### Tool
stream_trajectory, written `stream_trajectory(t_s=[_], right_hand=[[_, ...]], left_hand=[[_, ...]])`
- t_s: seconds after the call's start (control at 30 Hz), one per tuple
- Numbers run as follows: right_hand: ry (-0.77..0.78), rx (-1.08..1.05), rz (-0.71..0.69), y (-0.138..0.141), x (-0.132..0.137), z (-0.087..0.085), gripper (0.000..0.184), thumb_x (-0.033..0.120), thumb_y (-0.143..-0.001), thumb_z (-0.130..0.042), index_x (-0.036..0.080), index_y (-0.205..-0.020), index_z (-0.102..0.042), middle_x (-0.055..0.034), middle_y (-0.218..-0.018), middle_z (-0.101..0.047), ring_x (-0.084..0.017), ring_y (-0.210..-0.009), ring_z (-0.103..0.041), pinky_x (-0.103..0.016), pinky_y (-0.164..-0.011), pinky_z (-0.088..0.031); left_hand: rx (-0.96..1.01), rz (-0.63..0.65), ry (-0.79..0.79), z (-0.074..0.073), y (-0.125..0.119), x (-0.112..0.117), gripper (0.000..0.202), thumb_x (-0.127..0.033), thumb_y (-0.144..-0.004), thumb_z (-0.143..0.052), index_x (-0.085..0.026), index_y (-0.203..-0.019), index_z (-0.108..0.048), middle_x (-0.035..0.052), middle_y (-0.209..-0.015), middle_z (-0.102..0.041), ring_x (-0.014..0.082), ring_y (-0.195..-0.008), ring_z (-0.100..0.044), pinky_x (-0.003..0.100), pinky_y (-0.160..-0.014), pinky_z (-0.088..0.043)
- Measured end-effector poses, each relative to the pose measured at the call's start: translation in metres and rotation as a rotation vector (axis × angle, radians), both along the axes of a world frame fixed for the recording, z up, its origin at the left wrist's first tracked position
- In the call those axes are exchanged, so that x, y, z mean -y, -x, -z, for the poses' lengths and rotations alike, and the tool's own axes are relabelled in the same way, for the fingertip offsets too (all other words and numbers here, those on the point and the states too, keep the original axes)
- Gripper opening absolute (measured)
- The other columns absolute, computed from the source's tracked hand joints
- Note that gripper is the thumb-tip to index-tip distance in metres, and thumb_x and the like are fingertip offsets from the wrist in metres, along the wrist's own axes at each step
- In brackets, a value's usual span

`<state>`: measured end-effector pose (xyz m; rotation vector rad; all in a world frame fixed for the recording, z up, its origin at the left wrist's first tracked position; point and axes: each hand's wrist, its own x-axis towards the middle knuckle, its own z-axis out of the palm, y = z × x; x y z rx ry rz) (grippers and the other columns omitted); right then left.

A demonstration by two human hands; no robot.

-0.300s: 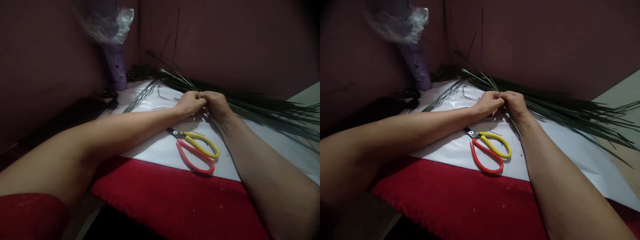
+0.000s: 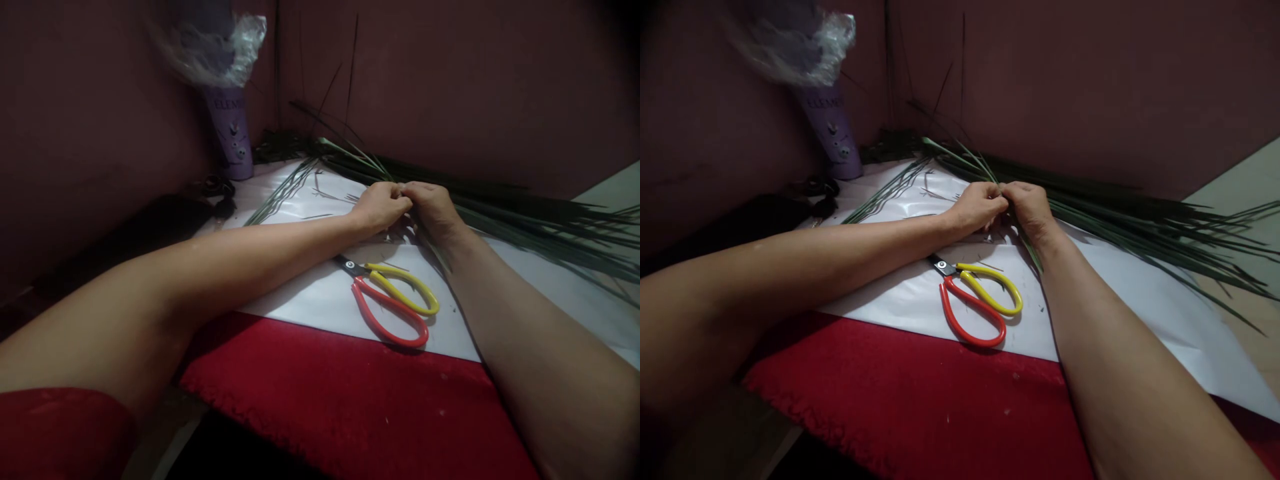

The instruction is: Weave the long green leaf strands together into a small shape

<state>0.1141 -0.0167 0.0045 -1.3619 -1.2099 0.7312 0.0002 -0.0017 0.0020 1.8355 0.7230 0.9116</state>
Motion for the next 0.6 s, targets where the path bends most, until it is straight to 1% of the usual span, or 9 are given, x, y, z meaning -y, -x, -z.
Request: stream_trajectory(t_s=[0.03, 0.17, 0.37, 0.53, 0.6], right_hand=[[-0.001, 0.002, 0.026, 0.0000, -0.0007, 0.0004, 0.020, 0.024, -0.062, -0.063, 0.020, -0.046, -0.052, 0.0029, -0.041, -0.047, -0.009, -0.035, -0.041, -0.023, -0.034, -0.029], [0.009, 0.028, 0.056, 0.0008, -0.0013, 0.0002, 0.021, 0.020, -0.065, -0.061, 0.019, -0.046, -0.053, 0.0019, -0.042, -0.048, -0.010, -0.035, -0.042, -0.024, -0.036, -0.031], [0.005, 0.054, 0.046, 0.0005, -0.0004, 0.0008, 0.018, 0.022, -0.067, -0.059, 0.018, -0.050, -0.054, 0.0029, -0.044, -0.047, -0.009, -0.036, -0.042, -0.022, -0.036, -0.030], [0.006, 0.055, 0.059, 0.0013, 0.0006, 0.0002, 0.015, 0.021, -0.065, -0.058, 0.018, -0.051, -0.055, 0.0028, -0.044, -0.048, -0.009, -0.038, -0.042, -0.022, -0.036, -0.030], [0.004, 0.084, 0.036, 0.0013, 0.0006, -0.0001, 0.017, 0.022, -0.066, -0.058, 0.019, -0.050, -0.054, 0.0029, -0.044, -0.047, -0.009, -0.038, -0.042, -0.022, -0.036, -0.031]], left_hand=[[-0.002, 0.002, 0.002, -0.0004, 0.0001, 0.0002, 0.019, -0.014, -0.074, -0.043, -0.013, -0.057, -0.051, -0.0006, -0.047, -0.052, 0.0079, -0.042, -0.049, 0.020, -0.048, -0.043], [-0.006, 0.008, 0.007, -0.0011, -0.0001, 0.0005, 0.018, -0.013, -0.074, -0.043, -0.013, -0.058, -0.052, -0.0004, -0.047, -0.053, 0.0082, -0.043, -0.051, 0.019, -0.048, -0.043], [-0.022, 0.012, 0.001, -0.0002, -0.0012, -0.0006, 0.017, -0.012, -0.074, -0.043, -0.012, -0.060, -0.054, -0.0005, -0.049, -0.054, 0.0086, -0.047, -0.054, 0.017, -0.048, -0.044], [-0.002, -0.007, 0.018, 0.0010, -0.0022, -0.0017, 0.015, -0.013, -0.074, -0.046, -0.012, -0.061, -0.054, 0.0001, -0.051, -0.056, 0.0093, -0.049, -0.056, 0.018, -0.050, -0.045], [0.001, -0.007, 0.023, 0.0009, -0.0023, -0.0017, 0.015, -0.013, -0.073, -0.046, -0.012, -0.060, -0.054, 0.0005, -0.053, -0.056, 0.0094, -0.049, -0.056, 0.018, -0.050, -0.045]])
